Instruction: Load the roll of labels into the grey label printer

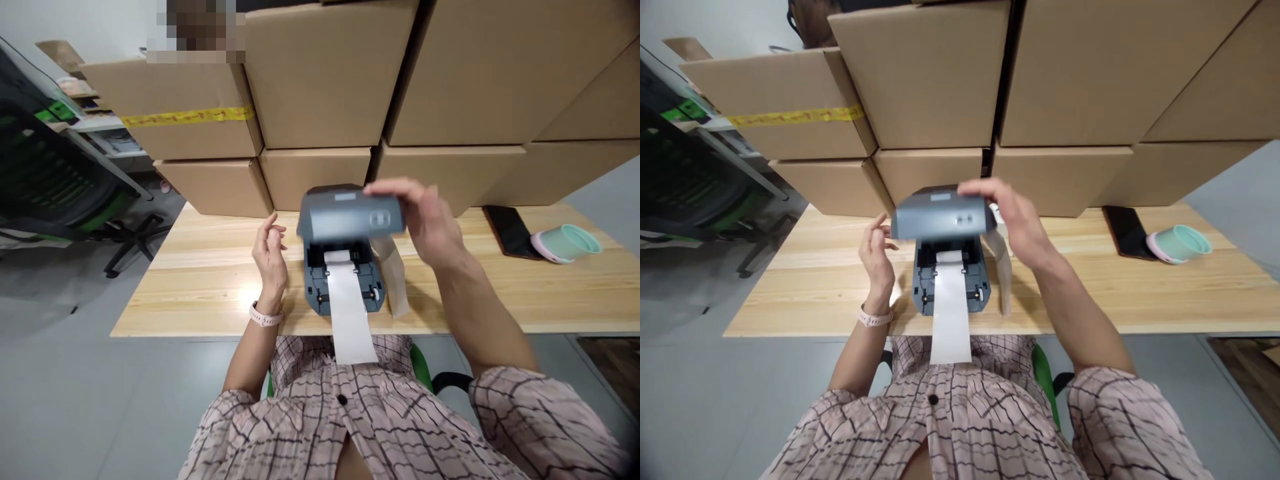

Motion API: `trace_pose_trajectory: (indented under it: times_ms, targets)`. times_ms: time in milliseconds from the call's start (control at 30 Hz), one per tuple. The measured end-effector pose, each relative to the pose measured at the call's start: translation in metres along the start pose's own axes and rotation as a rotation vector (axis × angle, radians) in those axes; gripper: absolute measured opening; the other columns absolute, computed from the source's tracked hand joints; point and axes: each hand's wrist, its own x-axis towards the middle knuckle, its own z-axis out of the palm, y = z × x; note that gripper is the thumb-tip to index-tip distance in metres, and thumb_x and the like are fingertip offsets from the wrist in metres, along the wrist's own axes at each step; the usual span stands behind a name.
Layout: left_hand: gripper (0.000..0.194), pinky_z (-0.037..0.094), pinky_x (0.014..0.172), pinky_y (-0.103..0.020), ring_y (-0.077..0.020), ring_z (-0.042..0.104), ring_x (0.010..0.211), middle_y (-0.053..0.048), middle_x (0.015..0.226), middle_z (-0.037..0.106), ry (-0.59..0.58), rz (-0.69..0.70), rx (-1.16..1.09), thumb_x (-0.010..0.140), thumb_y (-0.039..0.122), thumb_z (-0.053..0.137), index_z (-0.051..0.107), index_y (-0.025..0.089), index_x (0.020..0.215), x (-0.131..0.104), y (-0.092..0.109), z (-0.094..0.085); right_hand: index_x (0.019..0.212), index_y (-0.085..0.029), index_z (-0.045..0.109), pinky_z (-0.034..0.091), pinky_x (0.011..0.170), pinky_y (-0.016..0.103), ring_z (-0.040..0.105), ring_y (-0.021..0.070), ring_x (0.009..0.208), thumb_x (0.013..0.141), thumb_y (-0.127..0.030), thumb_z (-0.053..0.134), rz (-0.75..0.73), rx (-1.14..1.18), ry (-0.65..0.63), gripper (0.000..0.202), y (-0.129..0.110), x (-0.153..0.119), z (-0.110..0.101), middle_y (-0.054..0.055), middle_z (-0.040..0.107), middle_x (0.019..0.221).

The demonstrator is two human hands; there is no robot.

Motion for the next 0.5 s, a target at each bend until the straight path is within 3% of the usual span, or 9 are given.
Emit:
trace_pose_trajectory:
  times_ms: [67, 100, 167, 233, 300, 400, 500]
  targets:
    - [0.040, 0.056, 0.079, -0.034, -0.0207, 0.067, 0.102, -0.008, 0.109, 0.072, 0.074, 0.252, 0.048, 0.102, 0.043, 0.045, 0.069, 0.022, 0.126, -0.017, 0.014, -0.006, 0.124, -0.032, 0.069, 0.048, 0.115, 0.054, 0.063, 0.0245, 0.130, 0.107, -0.056, 0.031, -0.009, 0.030, -0.104, 0.048, -0.012, -0.041, 0.001, 0.004, 0.072, 0.132]
    - [0.040, 0.056, 0.089, -0.039, -0.0220, 0.067, 0.107, -0.007, 0.113, 0.072, 0.055, 0.362, 0.085, 0.103, 0.041, 0.041, 0.070, 0.024, 0.126, -0.027, 0.021, -0.009, 0.127, -0.032, 0.068, 0.047, 0.116, 0.054, 0.062, 0.0245, 0.132, 0.107, -0.052, 0.036, -0.010, 0.014, -0.157, 0.042, -0.016, -0.057, 0.003, 0.004, 0.071, 0.134]
    - [0.046, 0.051, 0.106, -0.049, -0.0257, 0.064, 0.123, -0.006, 0.124, 0.072, -0.116, 0.523, 0.145, 0.105, 0.041, 0.033, 0.070, 0.027, 0.128, -0.049, 0.032, -0.015, 0.135, -0.031, 0.063, 0.044, 0.118, 0.055, 0.055, 0.0247, 0.140, 0.108, -0.044, 0.042, -0.018, -0.067, -0.221, 0.037, -0.018, -0.081, 0.012, 0.005, 0.067, 0.141]
    - [0.048, 0.045, 0.113, -0.054, -0.0292, 0.057, 0.136, -0.008, 0.135, 0.069, -0.309, 0.577, 0.174, 0.105, 0.041, 0.031, 0.065, 0.026, 0.136, -0.066, 0.037, -0.019, 0.140, -0.028, 0.059, 0.040, 0.120, 0.057, 0.048, 0.0259, 0.146, 0.108, -0.041, 0.042, -0.056, -0.158, -0.200, 0.039, -0.017, -0.096, 0.024, 0.008, 0.062, 0.147]
    - [0.049, 0.042, 0.116, -0.057, -0.0314, 0.051, 0.144, -0.010, 0.142, 0.065, -0.415, 0.574, 0.181, 0.105, 0.038, 0.032, 0.059, 0.023, 0.144, -0.078, 0.036, -0.021, 0.143, -0.026, 0.056, 0.038, 0.121, 0.057, 0.046, 0.0269, 0.148, 0.108, -0.041, 0.040, -0.086, -0.217, -0.134, 0.041, -0.015, -0.104, 0.035, 0.010, 0.059, 0.150]
    - [0.049, 0.040, 0.118, -0.059, -0.0315, 0.047, 0.147, -0.011, 0.146, 0.062, -0.431, 0.548, 0.201, 0.105, 0.033, 0.033, 0.055, 0.022, 0.147, -0.088, 0.028, -0.021, 0.145, -0.027, 0.054, 0.038, 0.121, 0.058, 0.048, 0.0269, 0.146, 0.109, -0.038, 0.036, -0.086, -0.227, -0.056, 0.042, -0.011, -0.112, 0.049, 0.009, 0.060, 0.149]
    - [0.047, 0.039, 0.119, -0.059, -0.0302, 0.045, 0.148, -0.009, 0.145, 0.063, -0.375, 0.540, 0.191, 0.104, 0.028, 0.033, 0.057, 0.024, 0.144, -0.095, 0.018, -0.016, 0.142, -0.027, 0.057, 0.037, 0.121, 0.058, 0.050, 0.0267, 0.144, 0.109, -0.034, 0.035, -0.081, -0.214, 0.016, 0.041, -0.008, -0.115, 0.057, 0.008, 0.063, 0.146]
